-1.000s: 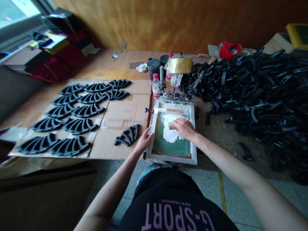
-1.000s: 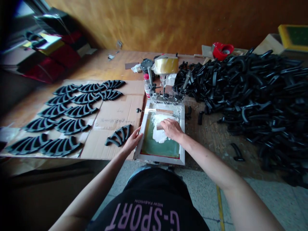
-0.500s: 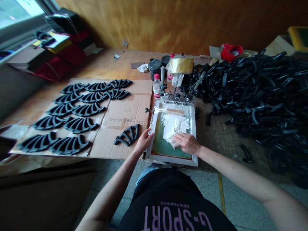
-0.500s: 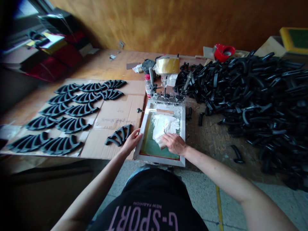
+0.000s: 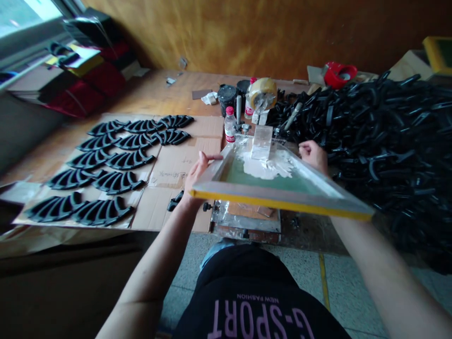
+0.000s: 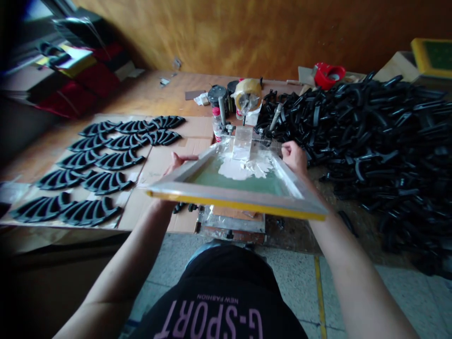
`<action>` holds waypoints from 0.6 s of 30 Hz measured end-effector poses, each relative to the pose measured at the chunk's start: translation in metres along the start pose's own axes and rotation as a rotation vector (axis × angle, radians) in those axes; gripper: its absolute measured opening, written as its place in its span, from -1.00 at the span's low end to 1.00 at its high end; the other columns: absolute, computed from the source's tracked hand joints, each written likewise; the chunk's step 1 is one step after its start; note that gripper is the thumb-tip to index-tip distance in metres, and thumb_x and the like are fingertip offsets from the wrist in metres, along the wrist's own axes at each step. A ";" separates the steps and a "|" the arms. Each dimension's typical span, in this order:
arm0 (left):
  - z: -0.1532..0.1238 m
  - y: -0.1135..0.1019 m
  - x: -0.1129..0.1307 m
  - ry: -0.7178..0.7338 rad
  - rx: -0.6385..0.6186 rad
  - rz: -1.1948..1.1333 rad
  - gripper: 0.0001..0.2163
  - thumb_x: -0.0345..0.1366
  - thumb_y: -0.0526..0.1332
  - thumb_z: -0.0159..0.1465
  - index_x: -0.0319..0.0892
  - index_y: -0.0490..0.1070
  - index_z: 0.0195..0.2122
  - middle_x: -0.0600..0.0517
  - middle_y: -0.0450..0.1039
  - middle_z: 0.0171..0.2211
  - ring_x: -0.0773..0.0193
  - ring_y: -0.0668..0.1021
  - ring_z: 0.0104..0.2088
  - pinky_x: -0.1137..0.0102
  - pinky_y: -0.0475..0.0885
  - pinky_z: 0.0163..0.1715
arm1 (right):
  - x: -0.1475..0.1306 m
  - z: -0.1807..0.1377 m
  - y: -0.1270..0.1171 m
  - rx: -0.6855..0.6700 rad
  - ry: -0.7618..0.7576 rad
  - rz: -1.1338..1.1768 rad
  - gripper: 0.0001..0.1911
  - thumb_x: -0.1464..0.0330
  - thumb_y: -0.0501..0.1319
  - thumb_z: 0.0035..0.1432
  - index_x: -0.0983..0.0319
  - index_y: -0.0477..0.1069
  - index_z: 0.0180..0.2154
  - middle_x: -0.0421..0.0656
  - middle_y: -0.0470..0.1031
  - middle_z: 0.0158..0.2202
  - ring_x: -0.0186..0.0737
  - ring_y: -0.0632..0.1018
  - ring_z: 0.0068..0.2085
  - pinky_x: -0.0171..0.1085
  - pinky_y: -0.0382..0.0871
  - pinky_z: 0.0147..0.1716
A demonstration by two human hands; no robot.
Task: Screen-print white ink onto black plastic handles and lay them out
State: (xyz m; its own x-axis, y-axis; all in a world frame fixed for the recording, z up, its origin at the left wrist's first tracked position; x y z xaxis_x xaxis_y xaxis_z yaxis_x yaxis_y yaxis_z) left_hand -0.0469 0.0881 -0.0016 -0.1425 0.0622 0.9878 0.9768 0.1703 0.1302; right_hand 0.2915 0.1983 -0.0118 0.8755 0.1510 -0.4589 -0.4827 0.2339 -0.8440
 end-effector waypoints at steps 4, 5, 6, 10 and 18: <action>0.034 0.019 0.033 0.087 0.005 -0.131 -0.43 0.17 -0.03 0.31 -0.24 0.42 -0.02 -0.05 0.53 -0.32 0.33 0.57 -0.36 0.48 0.45 -0.45 | -0.003 -0.063 0.062 -0.235 -0.113 -0.010 -0.78 0.26 0.31 0.12 0.32 0.51 -0.37 -0.17 0.52 -0.41 -0.30 0.49 -0.37 -0.33 0.45 -0.34; 0.038 0.021 0.030 0.074 0.016 -0.150 -0.41 0.18 -0.04 0.31 -0.24 0.39 0.02 -0.05 0.53 -0.34 0.32 0.58 -0.35 0.49 0.45 -0.44 | -0.014 -0.081 0.081 -0.306 -0.179 -0.032 -0.78 0.25 0.36 0.07 0.29 0.50 -0.38 -0.14 0.53 -0.36 -0.26 0.51 -0.31 -0.30 0.44 -0.28; 0.037 0.020 0.024 0.065 0.043 -0.172 -0.39 0.20 -0.06 0.31 -0.25 0.37 0.06 -0.05 0.54 -0.35 0.32 0.58 -0.34 0.49 0.45 -0.44 | -0.026 -0.097 0.097 -0.372 -0.240 -0.069 -0.78 0.25 0.38 0.05 0.28 0.48 -0.38 -0.10 0.53 -0.30 -0.20 0.52 -0.25 -0.27 0.43 -0.21; -0.010 0.042 -0.063 -0.284 -0.036 -0.180 -0.36 0.23 0.04 0.24 -0.26 0.36 0.06 -0.14 0.58 -0.29 0.23 0.60 -0.38 0.46 0.43 -0.55 | -0.056 -0.135 0.124 -0.496 -0.222 -0.223 -0.85 0.33 0.21 0.24 0.30 0.42 -0.32 0.02 0.52 -0.26 -0.10 0.50 -0.18 -0.21 0.35 -0.15; -0.107 0.019 -0.186 -0.675 0.036 -0.234 -0.56 0.08 0.16 0.26 -0.24 0.40 -0.13 -0.23 0.52 -0.02 0.14 0.65 -0.25 0.39 0.51 -0.46 | -0.099 -0.141 0.101 -0.443 -0.484 0.222 -0.80 0.34 0.08 0.33 0.19 0.41 -0.34 -0.13 0.51 -0.26 -0.23 0.49 -0.18 -0.27 0.31 -0.13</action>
State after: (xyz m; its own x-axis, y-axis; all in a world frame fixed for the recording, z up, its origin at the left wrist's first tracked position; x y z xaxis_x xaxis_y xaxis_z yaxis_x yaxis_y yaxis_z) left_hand 0.0155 -0.0256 -0.1733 -0.4266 0.6135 0.6646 0.9044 0.2848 0.3177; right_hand 0.1592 0.0717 -0.0908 0.5998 0.5855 -0.5454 -0.5059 -0.2506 -0.8254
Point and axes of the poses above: each hand's wrist, its own z-axis towards the middle knuckle, its own y-axis out of the palm, x = y × z, the point moved 10 cm from there along z, towards the middle knuckle
